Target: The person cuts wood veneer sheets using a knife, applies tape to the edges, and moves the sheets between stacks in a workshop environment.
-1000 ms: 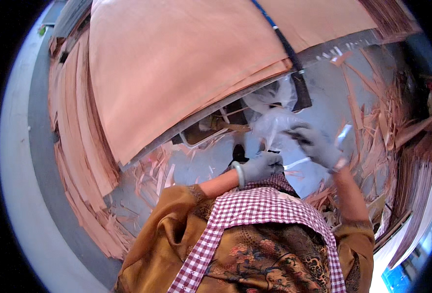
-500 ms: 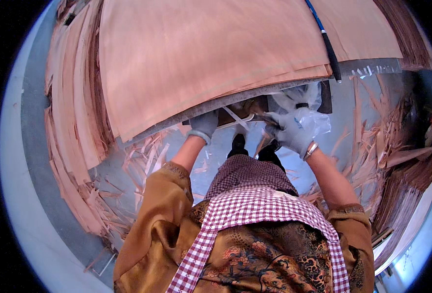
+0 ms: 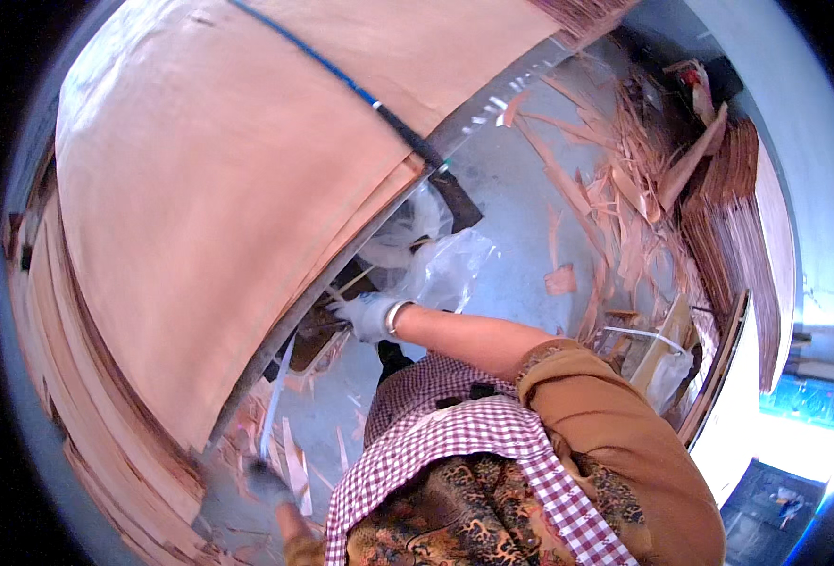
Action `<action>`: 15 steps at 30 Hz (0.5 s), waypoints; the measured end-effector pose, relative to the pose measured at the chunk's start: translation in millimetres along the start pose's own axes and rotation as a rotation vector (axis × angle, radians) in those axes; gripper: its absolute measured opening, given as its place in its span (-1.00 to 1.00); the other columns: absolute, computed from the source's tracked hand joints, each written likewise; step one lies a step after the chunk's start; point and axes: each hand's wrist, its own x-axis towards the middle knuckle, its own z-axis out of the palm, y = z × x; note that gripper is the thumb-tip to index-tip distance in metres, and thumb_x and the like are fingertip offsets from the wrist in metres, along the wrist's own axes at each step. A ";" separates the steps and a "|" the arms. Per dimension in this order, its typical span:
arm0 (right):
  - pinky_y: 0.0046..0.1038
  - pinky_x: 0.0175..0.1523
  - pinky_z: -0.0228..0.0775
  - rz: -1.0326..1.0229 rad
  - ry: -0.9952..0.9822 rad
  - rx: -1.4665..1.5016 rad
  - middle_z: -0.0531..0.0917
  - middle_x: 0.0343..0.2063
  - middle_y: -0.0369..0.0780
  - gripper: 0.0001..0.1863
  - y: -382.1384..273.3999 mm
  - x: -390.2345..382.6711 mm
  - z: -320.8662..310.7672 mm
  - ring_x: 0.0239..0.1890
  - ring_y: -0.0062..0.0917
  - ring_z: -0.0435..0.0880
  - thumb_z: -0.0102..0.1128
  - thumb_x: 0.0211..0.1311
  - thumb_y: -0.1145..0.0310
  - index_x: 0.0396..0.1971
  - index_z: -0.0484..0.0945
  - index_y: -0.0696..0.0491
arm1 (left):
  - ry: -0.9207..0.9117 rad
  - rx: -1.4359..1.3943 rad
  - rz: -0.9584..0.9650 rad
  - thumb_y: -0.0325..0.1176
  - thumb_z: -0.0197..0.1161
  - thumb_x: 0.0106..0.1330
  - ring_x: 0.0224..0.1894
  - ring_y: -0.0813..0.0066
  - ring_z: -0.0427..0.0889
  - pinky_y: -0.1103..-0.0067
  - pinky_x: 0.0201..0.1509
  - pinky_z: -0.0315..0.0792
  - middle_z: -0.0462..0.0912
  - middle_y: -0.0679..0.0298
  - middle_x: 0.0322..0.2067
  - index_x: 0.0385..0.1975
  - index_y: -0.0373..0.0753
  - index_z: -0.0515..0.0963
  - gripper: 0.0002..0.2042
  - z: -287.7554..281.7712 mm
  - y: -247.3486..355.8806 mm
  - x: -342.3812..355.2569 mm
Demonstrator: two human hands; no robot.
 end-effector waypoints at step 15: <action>-0.34 -0.02 0.34 -0.439 -0.030 0.426 0.56 -0.17 -0.11 -0.54 96.3 -143.0 -60.3 -0.12 -0.32 0.53 0.11 0.01 0.37 0.00 0.45 0.00 | -0.793 -0.949 0.291 -0.40 0.18 0.21 -0.38 0.51 0.50 0.56 -0.26 0.41 0.58 0.25 -0.46 -0.28 -0.36 0.53 -0.83 -107.6 238.6 29.5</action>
